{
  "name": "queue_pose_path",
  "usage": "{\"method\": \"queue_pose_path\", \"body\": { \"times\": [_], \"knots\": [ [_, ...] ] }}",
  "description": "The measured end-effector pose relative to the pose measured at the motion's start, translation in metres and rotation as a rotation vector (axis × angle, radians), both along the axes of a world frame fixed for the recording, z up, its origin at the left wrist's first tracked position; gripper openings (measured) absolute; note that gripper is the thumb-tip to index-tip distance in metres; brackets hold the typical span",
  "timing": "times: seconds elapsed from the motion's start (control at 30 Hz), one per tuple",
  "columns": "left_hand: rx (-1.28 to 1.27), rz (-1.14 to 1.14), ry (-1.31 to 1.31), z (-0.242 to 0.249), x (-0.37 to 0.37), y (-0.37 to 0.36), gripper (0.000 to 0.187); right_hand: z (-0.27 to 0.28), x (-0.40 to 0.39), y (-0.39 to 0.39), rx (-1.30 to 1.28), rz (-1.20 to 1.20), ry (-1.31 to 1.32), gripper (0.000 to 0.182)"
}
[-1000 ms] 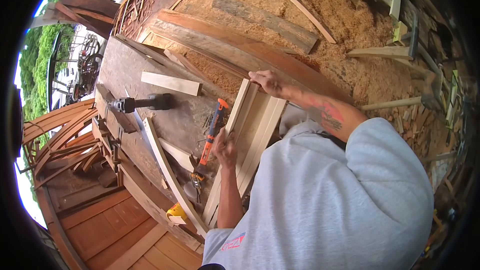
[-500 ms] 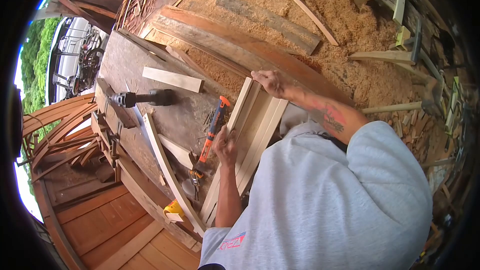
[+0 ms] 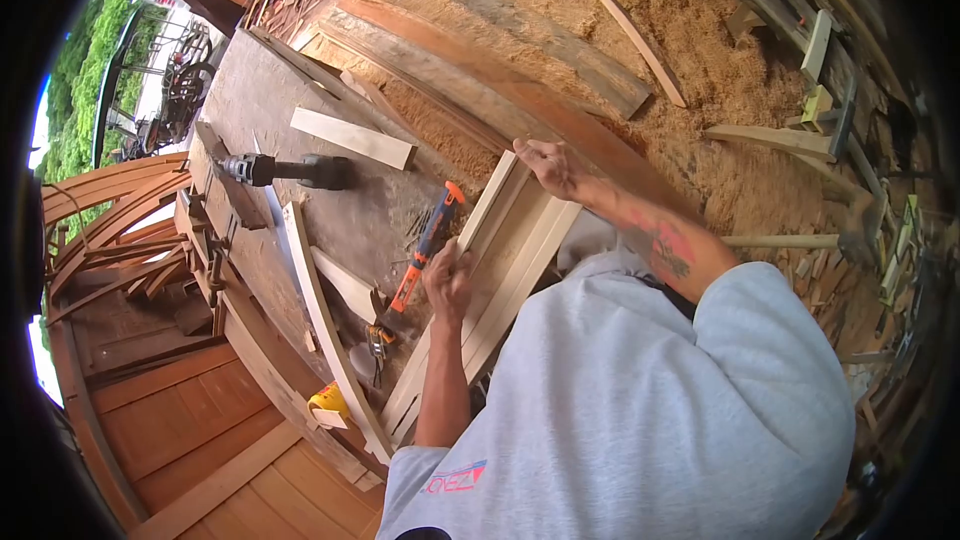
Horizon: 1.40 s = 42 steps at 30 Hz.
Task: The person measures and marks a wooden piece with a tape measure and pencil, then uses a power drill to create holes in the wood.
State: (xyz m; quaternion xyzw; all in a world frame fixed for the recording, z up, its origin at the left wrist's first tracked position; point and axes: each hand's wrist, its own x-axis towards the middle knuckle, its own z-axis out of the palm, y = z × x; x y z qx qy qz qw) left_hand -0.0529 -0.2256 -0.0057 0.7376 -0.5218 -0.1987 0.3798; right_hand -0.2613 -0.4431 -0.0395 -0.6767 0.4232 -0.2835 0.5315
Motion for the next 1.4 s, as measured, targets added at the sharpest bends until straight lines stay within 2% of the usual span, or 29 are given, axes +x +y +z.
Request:
{"method": "queue_pose_path", "body": {
  "times": [0.33, 0.67, 0.73, 0.77, 0.83, 0.87, 0.93, 1.07, 1.13, 1.23, 1.33, 1.4],
  "knots": [
    [-0.050, 0.016, 0.013, -0.006, -0.001, 0.001, 0.035, 0.025, -0.002, 0.000, 0.056, 0.014, 0.087, 0.062],
    [-0.058, 0.014, 0.019, -0.007, -0.001, 0.002, 0.035, 0.000, -0.002, -0.006, 0.034, -0.023, -0.003, 0.066],
    [-0.060, 0.018, 0.019, -0.008, -0.001, 0.002, 0.035, -0.001, -0.005, -0.015, 0.299, 0.101, 0.090, 0.068],
    [-0.060, 0.020, 0.020, -0.008, -0.001, 0.002, 0.035, -0.003, -0.004, -0.013, 0.298, 0.103, 0.089, 0.068],
    [-0.067, 0.015, 0.008, -0.008, -0.001, 0.002, 0.035, 0.017, 0.000, -0.003, 0.378, 0.058, -0.199, 0.069],
    [-0.075, 0.010, -0.004, -0.009, -0.001, 0.002, 0.034, 0.021, 0.000, -0.004, 0.379, 0.058, -0.198, 0.069],
    [-0.074, 0.010, 0.000, -0.009, -0.001, 0.002, 0.034, 0.025, -0.001, -0.009, 0.459, 0.344, -0.172, 0.069],
    [-0.069, 0.022, 0.022, -0.008, -0.002, 0.001, 0.034, 0.001, 0.004, -0.014, 0.474, 0.363, -0.199, 0.064],
    [-0.068, 0.019, 0.015, -0.007, -0.002, 0.001, 0.034, 0.000, 0.005, -0.013, 0.568, 0.341, -0.245, 0.052],
    [-0.070, 0.018, 0.001, -0.004, -0.003, 0.000, 0.035, 0.006, 0.003, -0.010, 0.505, 0.344, -0.224, 0.045],
    [-0.081, 0.019, 0.003, -0.002, -0.003, 0.000, 0.035, 0.015, 0.004, -0.015, 0.580, 0.315, -0.141, 0.054],
    [-0.093, 0.024, 0.014, -0.009, 0.000, 0.001, 0.035, 0.018, 0.004, -0.015, 0.507, 0.303, -0.126, 0.056]
  ]
}}
